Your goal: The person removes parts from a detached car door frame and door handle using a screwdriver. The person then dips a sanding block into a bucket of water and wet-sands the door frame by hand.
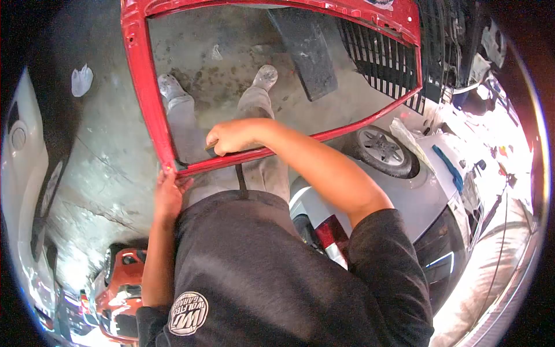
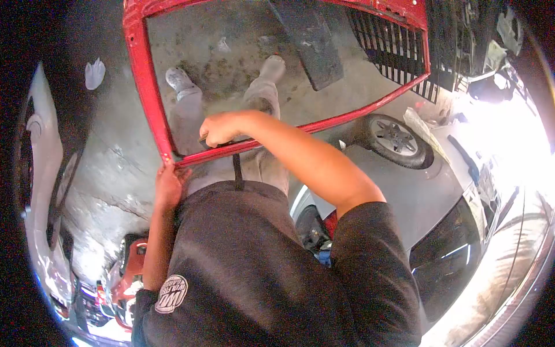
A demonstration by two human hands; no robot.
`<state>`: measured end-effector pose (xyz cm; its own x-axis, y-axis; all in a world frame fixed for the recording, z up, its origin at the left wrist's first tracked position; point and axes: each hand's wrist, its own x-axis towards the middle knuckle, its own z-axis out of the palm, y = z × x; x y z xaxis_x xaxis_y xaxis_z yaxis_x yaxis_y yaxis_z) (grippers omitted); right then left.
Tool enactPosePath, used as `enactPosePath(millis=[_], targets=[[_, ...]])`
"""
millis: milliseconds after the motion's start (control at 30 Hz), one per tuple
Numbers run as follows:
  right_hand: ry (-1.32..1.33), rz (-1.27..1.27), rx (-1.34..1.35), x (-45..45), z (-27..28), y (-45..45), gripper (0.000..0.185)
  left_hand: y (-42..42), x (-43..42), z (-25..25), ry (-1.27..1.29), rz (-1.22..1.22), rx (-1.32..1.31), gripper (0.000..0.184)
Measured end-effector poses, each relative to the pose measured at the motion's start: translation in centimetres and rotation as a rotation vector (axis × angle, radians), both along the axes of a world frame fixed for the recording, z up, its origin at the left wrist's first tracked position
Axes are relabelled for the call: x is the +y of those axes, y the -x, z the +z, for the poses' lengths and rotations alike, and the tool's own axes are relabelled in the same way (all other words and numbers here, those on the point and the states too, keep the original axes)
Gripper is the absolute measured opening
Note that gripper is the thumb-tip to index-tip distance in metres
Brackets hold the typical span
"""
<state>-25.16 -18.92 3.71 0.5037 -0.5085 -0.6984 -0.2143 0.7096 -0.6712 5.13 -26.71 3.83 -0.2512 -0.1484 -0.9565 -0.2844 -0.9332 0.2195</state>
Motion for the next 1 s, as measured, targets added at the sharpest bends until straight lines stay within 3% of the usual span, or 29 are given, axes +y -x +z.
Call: enactPosePath(millis=[100,300,367,433,500,633,700,800,833,867,900,933,1000], targets=[[0.042,0.049,-0.030,3.6,-1.2,2.6,0.031,1.8,2.7,1.4,0.143,0.138,-0.064,0.029],[0.116,0.193,0.110,11.0,2.3,12.9,0.034,0.5,3.2,-0.4,0.348,0.138,-0.120,0.035],[0.051,0.095,0.145,15.2,3.4,16.2,0.034,-1.5,3.2,-2.1,0.332,0.170,-0.078,0.036],[0.024,0.145,0.297,18.7,5.7,18.9,0.032,-0.8,3.7,-2.1,0.339,0.223,-0.082,0.035],[0.268,0.142,0.455,23.1,6.3,21.3,0.030,-0.3,3.6,-2.1,0.352,0.245,-0.104,0.035],[0.422,0.462,0.797,29.7,7.6,31.3,0.029,-0.9,4.0,-2.7,0.379,0.225,-0.137,0.036],[0.418,0.520,0.964,32.7,7.8,38.6,0.020,-1.1,4.0,-3.2,0.378,0.233,-0.136,0.037],[0.358,0.808,1.270,34.9,7.5,41.4,0.010,0.1,4.5,-2.9,0.400,0.309,-0.109,0.038],[0.395,0.791,1.328,34.0,7.6,38.5,0.005,0.3,4.8,-2.9,0.415,0.337,-0.111,0.038],[0.495,0.606,1.228,34.7,6.4,36.3,0.005,0.1,4.8,-2.9,0.406,0.337,-0.097,0.037],[0.459,0.588,1.116,32.5,7.0,32.1,0.005,-0.1,4.7,-2.8,0.406,0.332,-0.107,0.037],[0.478,0.572,1.095,30.3,7.9,27.5,0.008,-0.1,4.6,-2.8,0.407,0.327,-0.114,0.037],[0.543,0.310,0.993,27.3,8.8,22.3,0.018,-0.3,4.3,-3.0,0.398,0.311,-0.130,0.036]])
